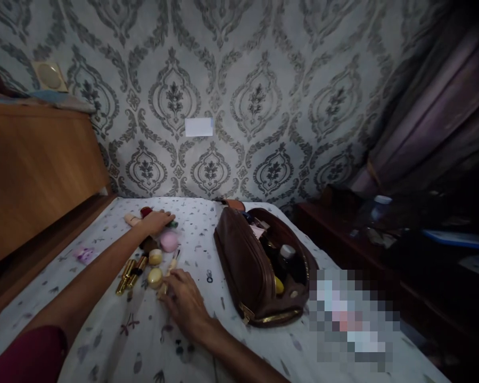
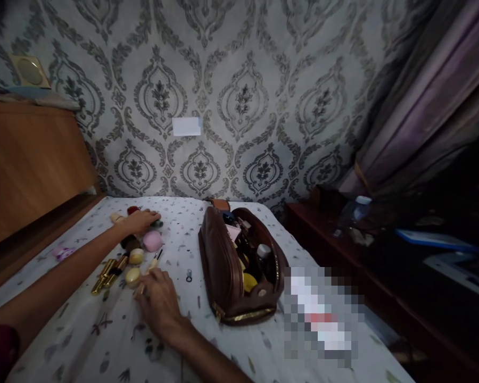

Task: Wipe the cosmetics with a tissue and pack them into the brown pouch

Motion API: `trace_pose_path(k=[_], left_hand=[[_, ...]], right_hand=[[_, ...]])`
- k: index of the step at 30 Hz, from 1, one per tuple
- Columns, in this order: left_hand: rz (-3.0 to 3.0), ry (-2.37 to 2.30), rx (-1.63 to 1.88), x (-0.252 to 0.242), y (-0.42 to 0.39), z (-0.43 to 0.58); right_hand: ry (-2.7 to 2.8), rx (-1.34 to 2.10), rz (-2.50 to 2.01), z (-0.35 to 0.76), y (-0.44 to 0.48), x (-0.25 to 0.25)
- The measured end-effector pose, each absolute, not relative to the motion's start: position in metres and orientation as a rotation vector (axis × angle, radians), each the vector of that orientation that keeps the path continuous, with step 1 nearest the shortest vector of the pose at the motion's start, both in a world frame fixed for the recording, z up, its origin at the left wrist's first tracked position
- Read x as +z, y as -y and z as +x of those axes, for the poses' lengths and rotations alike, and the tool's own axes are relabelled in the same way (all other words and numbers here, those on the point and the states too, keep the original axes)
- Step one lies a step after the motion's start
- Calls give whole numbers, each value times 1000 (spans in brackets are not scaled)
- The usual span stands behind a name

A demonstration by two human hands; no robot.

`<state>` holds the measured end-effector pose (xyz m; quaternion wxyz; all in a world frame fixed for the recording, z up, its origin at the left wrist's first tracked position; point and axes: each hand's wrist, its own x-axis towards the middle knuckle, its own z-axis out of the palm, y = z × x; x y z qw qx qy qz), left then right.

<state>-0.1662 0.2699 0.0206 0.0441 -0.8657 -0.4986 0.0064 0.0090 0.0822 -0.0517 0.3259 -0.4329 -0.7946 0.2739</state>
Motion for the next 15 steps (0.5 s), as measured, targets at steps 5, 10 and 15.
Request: trace_pose_path(k=[5,10,15], left_hand=[[-2525,1522,-159,58,-225,-165],[-2520,1488,-106,52,-128,-133],[-2639,1407,24,29,-53,-112]], right_hand=[[1763,873,-1091,32,-90,-48],[1557,985,-1073,42,-76,-23],[1592,975,-1081,40,-55,-29]])
